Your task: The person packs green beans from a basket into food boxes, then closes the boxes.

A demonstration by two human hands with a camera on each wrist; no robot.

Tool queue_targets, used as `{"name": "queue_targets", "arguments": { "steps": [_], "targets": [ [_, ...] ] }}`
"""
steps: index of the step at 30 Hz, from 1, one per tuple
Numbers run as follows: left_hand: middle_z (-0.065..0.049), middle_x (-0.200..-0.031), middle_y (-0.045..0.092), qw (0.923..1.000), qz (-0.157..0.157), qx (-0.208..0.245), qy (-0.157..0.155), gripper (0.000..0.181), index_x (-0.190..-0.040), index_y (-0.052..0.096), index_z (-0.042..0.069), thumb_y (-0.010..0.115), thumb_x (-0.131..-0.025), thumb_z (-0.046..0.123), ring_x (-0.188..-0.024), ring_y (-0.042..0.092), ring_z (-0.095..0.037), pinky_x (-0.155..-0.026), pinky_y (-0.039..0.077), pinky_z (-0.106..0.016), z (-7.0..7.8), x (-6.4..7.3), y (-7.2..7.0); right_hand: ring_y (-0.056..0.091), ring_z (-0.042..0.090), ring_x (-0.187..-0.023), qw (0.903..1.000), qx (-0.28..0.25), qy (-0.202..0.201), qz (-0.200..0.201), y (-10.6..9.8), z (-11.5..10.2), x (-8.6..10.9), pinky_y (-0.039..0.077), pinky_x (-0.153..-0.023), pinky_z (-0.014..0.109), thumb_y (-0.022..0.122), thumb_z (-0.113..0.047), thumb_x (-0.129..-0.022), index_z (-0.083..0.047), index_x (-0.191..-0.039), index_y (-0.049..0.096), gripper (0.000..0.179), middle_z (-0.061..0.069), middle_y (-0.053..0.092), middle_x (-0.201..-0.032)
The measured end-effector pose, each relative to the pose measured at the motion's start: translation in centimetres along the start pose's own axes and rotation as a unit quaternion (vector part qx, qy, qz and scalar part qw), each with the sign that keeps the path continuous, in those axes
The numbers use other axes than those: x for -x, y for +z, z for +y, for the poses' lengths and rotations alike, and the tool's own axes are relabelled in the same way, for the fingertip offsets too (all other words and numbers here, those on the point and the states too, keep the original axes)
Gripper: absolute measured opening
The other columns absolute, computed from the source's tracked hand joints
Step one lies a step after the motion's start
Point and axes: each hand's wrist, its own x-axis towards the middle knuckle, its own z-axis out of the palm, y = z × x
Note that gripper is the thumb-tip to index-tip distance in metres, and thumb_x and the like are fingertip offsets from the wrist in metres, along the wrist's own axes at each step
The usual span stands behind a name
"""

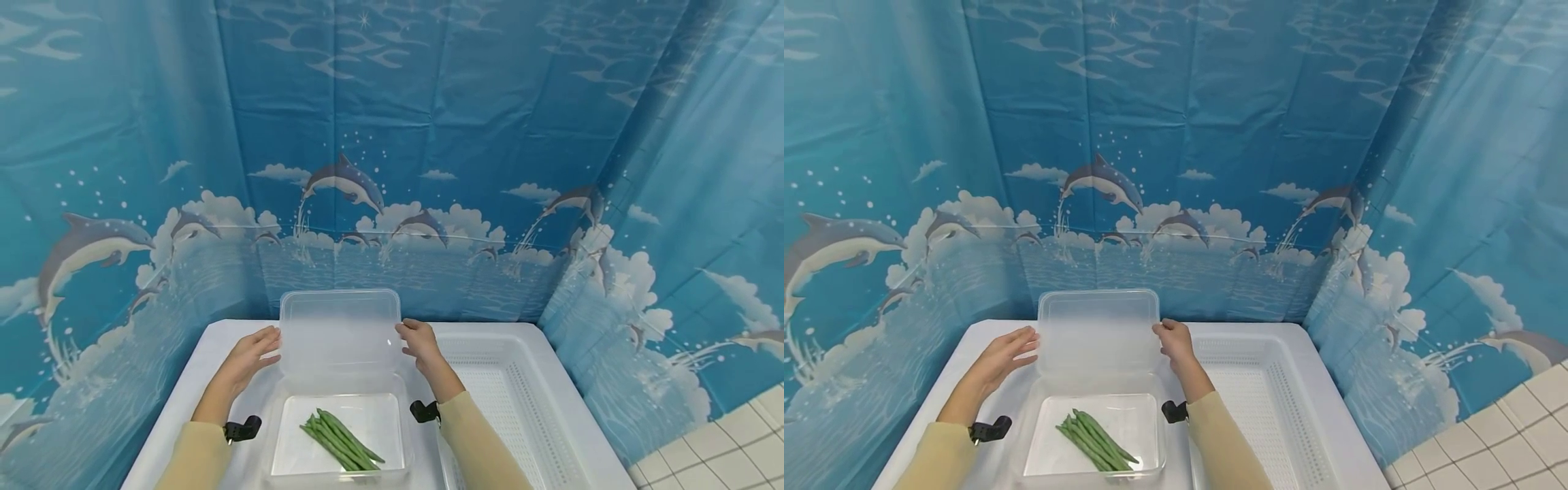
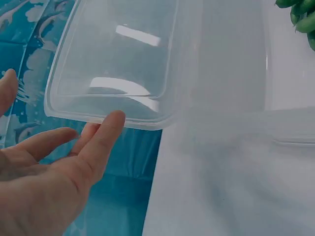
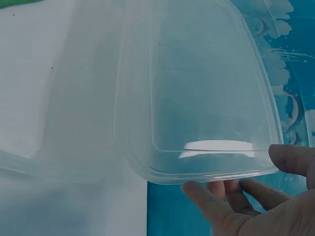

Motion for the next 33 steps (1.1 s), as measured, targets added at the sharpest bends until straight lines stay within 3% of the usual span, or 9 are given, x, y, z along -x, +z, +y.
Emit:
{"name": "queue_targets", "arguments": {
  "steps": [6,9,14,18,23,26,28,30,33],
  "targets": [
    [-0.028,-0.170,0.032,0.9979,0.040,-0.041,0.030,0.078,-0.166,0.026,-0.003,0.057,-0.110,0.042,-0.155,0.041,-0.044,-0.119,0.051,-0.046,1.6,1.2,0.4,0.063,0.041,-0.135,0.9958,0.019,-0.071,0.054,-0.1,-1.0,0.8,0.061,-0.105,0.051,0.065,-0.018,-0.105,0.002,-0.144,0.062,0.044,0.024,0.065,-0.141],
    [-0.025,-0.165,0.044,0.9943,0.085,-0.046,0.043,0.071,-0.162,0.039,0.001,0.061,-0.108,0.041,-0.145,0.056,-0.040,-0.112,0.056,-0.042,2.3,1.7,0.6,0.067,0.039,-0.129,0.9934,0.015,-0.084,0.077,0.0,-1.6,1.1,0.063,-0.101,0.049,0.069,-0.017,-0.103,0.000,-0.140,0.067,0.041,0.022,0.069,-0.134],
    [-0.024,-0.140,0.067,0.9800,0.182,-0.044,0.068,0.057,-0.148,0.061,0.003,0.070,-0.103,0.038,-0.114,0.078,-0.029,-0.089,0.066,-0.029,3.3,2.3,1.1,0.070,0.037,-0.124,0.9917,-0.005,-0.087,0.095,-0.1,-2.2,1.8,0.066,-0.095,0.048,0.073,-0.016,-0.100,-0.003,-0.130,0.074,0.033,0.020,0.072,-0.129],
    [-0.024,-0.128,0.070,0.9706,0.216,-0.065,0.084,0.055,-0.141,0.066,0.001,0.075,-0.100,0.036,-0.095,0.082,-0.022,-0.075,0.066,-0.022,3.6,2.8,1.3,0.074,0.033,-0.111,0.9906,-0.008,-0.091,0.101,-0.2,-2.2,2.2,0.069,-0.085,0.041,0.076,-0.015,-0.099,-0.003,-0.120,0.078,0.024,0.018,0.075,-0.119],
    [-0.028,-0.127,0.071,0.9592,0.232,-0.123,0.106,0.051,-0.134,0.070,-0.004,0.077,-0.099,0.032,-0.087,0.082,-0.025,-0.069,0.065,-0.022,3.4,3.3,1.5,0.076,0.019,-0.090,0.9892,-0.006,-0.096,0.110,-0.3,-1.9,2.5,0.069,-0.078,0.035,0.080,-0.015,-0.095,-0.004,-0.107,0.080,0.016,0.014,0.078,-0.105],
    [-0.020,-0.105,0.075,0.9480,0.244,-0.168,0.116,0.047,-0.129,0.074,-0.002,0.078,-0.098,0.033,-0.073,0.075,-0.021,-0.060,0.061,-0.019,3.2,3.4,1.5,0.076,0.018,-0.087,0.9876,0.004,-0.101,0.120,-0.5,-1.7,2.7,0.069,-0.080,0.035,0.082,-0.016,-0.094,-0.004,-0.103,0.082,0.015,0.013,0.079,-0.102],
    [-0.018,-0.096,0.076,0.9422,0.248,-0.190,0.120,0.047,-0.129,0.075,0.000,0.078,-0.098,0.035,-0.065,0.063,-0.016,-0.053,0.051,-0.019,3.1,3.5,1.4,0.076,0.021,-0.088,0.9864,0.019,-0.105,0.126,-0.7,-1.7,2.8,0.068,-0.082,0.035,0.083,-0.019,-0.093,-0.006,-0.102,0.082,0.015,0.013,0.080,-0.102],
    [-0.016,-0.085,0.077,0.9444,0.241,-0.191,0.116,0.050,-0.131,0.074,0.003,0.077,-0.098,0.040,-0.060,0.052,-0.014,-0.048,0.042,-0.024,3.0,3.7,1.3,0.073,0.020,-0.087,0.9857,0.029,-0.106,0.128,-0.9,-1.6,2.9,0.065,-0.077,0.033,0.083,-0.022,-0.093,-0.008,-0.102,0.083,0.016,0.010,0.079,-0.100],
    [-0.011,-0.071,0.072,0.9567,0.219,-0.162,0.103,0.061,-0.136,0.072,0.006,0.073,-0.097,0.053,-0.056,0.048,-0.014,-0.048,0.040,-0.027,2.8,3.9,1.2,0.065,0.016,-0.076,0.9879,0.011,-0.101,0.117,-1.2,-1.6,2.9,0.057,-0.066,0.029,0.083,-0.024,-0.094,-0.011,-0.103,0.082,0.016,0.003,0.075,-0.088]
  ]
}}
